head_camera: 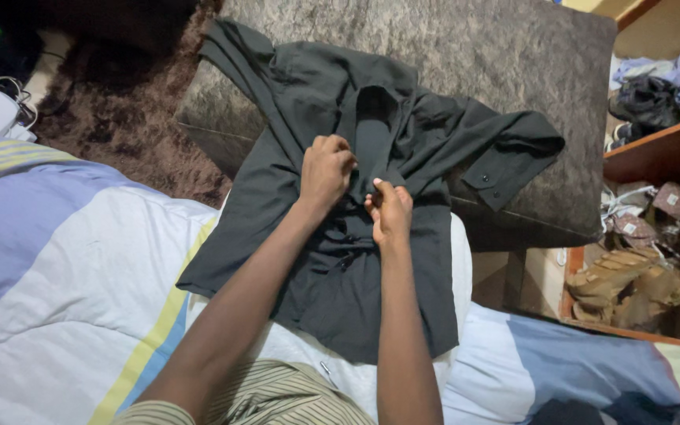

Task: The person buttons a black shirt on an ottoman by hand and then folds the sides and sleeves inward.

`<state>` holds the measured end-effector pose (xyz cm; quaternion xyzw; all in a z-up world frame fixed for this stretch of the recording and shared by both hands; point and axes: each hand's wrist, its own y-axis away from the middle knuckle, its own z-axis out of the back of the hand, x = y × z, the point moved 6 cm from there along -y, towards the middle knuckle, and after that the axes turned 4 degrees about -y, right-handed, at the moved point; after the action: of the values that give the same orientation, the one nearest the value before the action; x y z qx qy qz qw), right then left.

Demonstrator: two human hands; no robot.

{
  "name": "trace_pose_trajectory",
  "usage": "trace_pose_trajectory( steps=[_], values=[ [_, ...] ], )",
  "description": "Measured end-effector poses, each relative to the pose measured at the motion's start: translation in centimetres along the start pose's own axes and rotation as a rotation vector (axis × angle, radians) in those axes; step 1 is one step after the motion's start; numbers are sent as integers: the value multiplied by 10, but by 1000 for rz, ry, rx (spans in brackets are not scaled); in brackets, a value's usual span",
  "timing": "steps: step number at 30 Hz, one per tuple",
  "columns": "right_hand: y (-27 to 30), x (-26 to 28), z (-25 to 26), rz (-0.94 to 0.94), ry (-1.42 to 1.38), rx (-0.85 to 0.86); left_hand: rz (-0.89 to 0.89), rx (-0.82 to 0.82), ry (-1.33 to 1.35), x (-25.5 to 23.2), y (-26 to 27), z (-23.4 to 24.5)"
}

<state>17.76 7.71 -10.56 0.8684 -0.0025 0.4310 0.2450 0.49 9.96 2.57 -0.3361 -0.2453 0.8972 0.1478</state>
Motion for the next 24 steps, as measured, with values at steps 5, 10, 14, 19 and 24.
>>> trace_pose_trajectory(
  steps=[5,10,14,19,24],
  values=[
    [4,3,-11,-20,78,52,-66,54,3,-2,6,-7],
    [3,-5,-7,-53,41,82,59,104,-15,9,5,-11],
    [6,-9,-6,-58,8,82,-45,-6,45,-3,0,9],
    [29,8,-30,103,86,144,-96,-115,112,-26,9,42],
    [56,22,-52,175,44,215,287,-62,411,-20,38,34]
  ],
)
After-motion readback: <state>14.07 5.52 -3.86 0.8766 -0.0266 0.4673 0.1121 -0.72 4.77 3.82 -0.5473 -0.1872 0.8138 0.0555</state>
